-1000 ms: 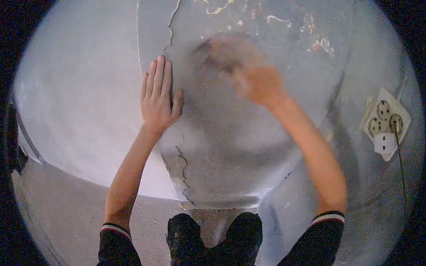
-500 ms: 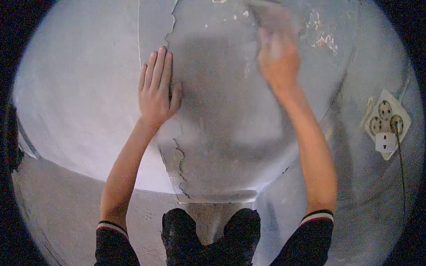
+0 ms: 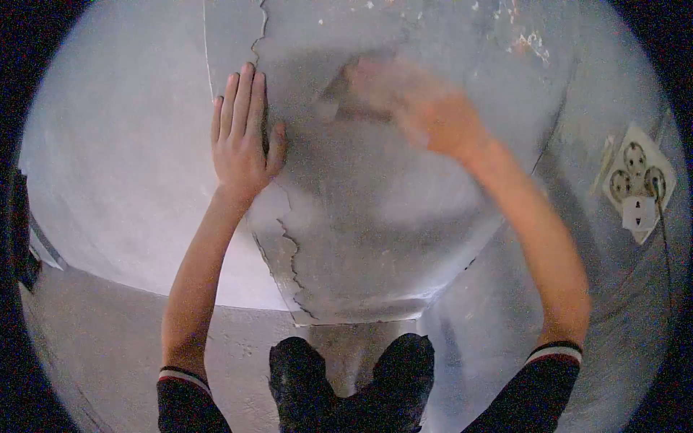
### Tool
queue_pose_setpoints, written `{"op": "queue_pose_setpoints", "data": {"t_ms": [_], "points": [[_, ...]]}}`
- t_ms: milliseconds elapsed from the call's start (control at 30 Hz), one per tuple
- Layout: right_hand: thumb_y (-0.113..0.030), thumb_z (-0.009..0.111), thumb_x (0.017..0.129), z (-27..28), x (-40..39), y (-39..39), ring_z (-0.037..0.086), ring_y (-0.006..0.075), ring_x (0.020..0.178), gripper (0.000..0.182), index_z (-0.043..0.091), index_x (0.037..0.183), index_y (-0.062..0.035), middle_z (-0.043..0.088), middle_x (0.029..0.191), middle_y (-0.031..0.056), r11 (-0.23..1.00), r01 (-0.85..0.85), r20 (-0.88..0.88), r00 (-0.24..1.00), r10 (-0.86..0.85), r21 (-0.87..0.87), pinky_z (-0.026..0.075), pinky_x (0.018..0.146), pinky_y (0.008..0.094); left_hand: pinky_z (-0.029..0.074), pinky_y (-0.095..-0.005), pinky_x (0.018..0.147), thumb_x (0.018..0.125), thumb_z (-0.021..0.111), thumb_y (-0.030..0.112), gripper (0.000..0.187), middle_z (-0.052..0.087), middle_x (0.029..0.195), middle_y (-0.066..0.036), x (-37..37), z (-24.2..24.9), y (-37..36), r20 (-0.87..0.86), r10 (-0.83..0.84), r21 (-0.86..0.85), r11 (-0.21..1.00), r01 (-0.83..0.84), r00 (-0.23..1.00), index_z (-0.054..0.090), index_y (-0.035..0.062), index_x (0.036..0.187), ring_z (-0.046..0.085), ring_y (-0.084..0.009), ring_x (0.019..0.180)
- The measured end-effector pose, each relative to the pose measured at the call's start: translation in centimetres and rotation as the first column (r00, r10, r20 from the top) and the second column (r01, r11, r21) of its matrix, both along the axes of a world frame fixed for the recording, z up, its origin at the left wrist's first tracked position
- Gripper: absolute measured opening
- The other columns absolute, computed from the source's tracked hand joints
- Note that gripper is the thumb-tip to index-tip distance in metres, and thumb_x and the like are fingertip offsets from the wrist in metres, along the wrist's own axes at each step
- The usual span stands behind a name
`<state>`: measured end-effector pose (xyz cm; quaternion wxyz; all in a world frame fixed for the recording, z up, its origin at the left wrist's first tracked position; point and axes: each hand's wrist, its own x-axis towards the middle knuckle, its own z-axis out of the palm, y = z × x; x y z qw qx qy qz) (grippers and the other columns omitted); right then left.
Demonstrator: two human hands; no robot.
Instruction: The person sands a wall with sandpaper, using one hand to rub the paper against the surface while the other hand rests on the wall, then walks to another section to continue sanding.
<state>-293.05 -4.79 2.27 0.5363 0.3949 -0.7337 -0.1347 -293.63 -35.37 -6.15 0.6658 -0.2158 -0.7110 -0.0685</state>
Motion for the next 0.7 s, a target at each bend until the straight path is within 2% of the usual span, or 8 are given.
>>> {"op": "queue_pose_setpoints", "data": {"t_ms": [167,267,333,367,433,533,600,700], "points": [[-0.026,0.058,0.088,4.9,0.4,-1.0,0.058,0.0390,0.105,0.033,0.061,0.114,-0.0050,0.063,0.113,0.0194,0.791,0.109,-0.075,0.979,-0.192,-0.603,0.048,0.089,0.0431,0.027,-0.0422,0.111,0.083,0.054,0.024,0.060,0.041,0.147,-0.010,0.0,0.0,0.3,-0.052,0.034,0.040,0.999,-0.032,0.998,0.046,0.0031,0.139,0.036,-0.0258,0.137],[-0.025,0.059,0.087,1.8,0.9,-3.9,0.059,0.0384,0.102,0.031,0.063,0.111,-0.0050,0.063,0.111,0.0180,0.887,-0.168,-0.268,0.962,0.052,-0.431,0.048,0.089,0.0431,0.024,-0.0463,0.112,0.090,0.047,0.024,0.056,0.036,0.149,-0.014,0.3,0.0,0.2,-0.012,0.044,0.005,0.999,-0.044,0.999,0.040,0.0003,0.141,0.032,-0.0317,0.139],[-0.023,0.059,0.087,1.7,2.7,-4.5,0.060,0.0380,0.099,0.025,0.065,0.104,-0.0046,0.064,0.108,0.0175,0.962,-0.262,-0.191,0.943,0.273,0.083,0.048,0.088,0.0427,0.024,-0.0463,0.112,0.089,0.047,0.023,0.057,0.036,0.149,-0.015,0.2,0.0,0.2,-0.024,0.043,0.011,0.999,-0.043,0.999,0.040,0.0000,0.141,0.032,-0.0318,0.139],[-0.023,0.059,0.087,2.5,2.2,-3.1,0.060,0.0380,0.099,0.025,0.065,0.104,-0.0046,0.064,0.108,0.0175,0.961,-0.263,-0.195,0.942,0.275,0.083,0.048,0.088,0.0427,0.024,-0.0463,0.112,0.089,0.047,0.023,0.057,0.036,0.149,-0.015,0.1,0.0,0.2,-0.027,0.049,0.007,0.999,-0.049,0.998,0.040,-0.0004,0.141,0.031,-0.0319,0.139],[-0.020,0.060,0.086,4.7,0.3,0.9,0.059,0.0368,0.103,0.024,0.066,0.105,-0.0056,0.064,0.108,0.0173,0.873,0.191,-0.018,0.975,-0.222,-0.448,0.047,0.091,0.0423,0.023,-0.0462,0.113,0.089,0.047,0.022,0.058,0.036,0.149,-0.015,0.2,-0.1,0.3,-0.029,0.059,0.006,0.998,-0.059,0.998,0.040,-0.0006,0.141,0.031,-0.0319,0.139],[-0.017,0.063,0.081,5.6,-0.6,-0.6,0.060,0.0363,0.101,0.026,0.066,0.104,-0.0072,0.065,0.105,0.0171,0.837,-0.091,-0.258,0.964,-0.062,-0.540,0.048,0.089,0.0440,0.022,-0.0461,0.113,0.088,0.047,0.022,0.058,0.036,0.149,-0.016,0.1,-0.2,0.5,-0.024,0.065,0.009,0.998,-0.065,0.998,0.039,-0.0011,0.141,0.030,-0.0320,0.140],[-0.017,0.062,0.081,1.2,1.0,-2.5,0.060,0.0373,0.094,0.023,0.067,0.101,-0.0072,0.065,0.099,0.0172,0.886,-0.038,-0.190,0.980,-0.057,-0.462,0.049,0.085,0.0457,0.022,-0.0460,0.113,0.088,0.047,0.021,0.058,0.035,0.149,-0.016,0.2,-0.1,0.5,-0.021,0.062,0.005,0.998,-0.062,0.998,0.039,-0.0014,0.141,0.030,-0.0319,0.140],[-0.016,0.062,0.081,0.3,2.4,-3.4,0.060,0.0376,0.098,0.025,0.066,0.104,-0.0077,0.064,0.108,0.0179,0.969,-0.233,-0.201,0.948,0.245,0.083,0.049,0.085,0.0453,0.022,-0.0464,0.113,0.088,0.047,0.021,0.058,0.036,0.149,-0.017,0.2,0.1,0.6,-0.037,0.065,-0.010,0.998,-0.065,0.997,0.040,-0.0022,0.141,0.031,-0.0324,0.139]]}}
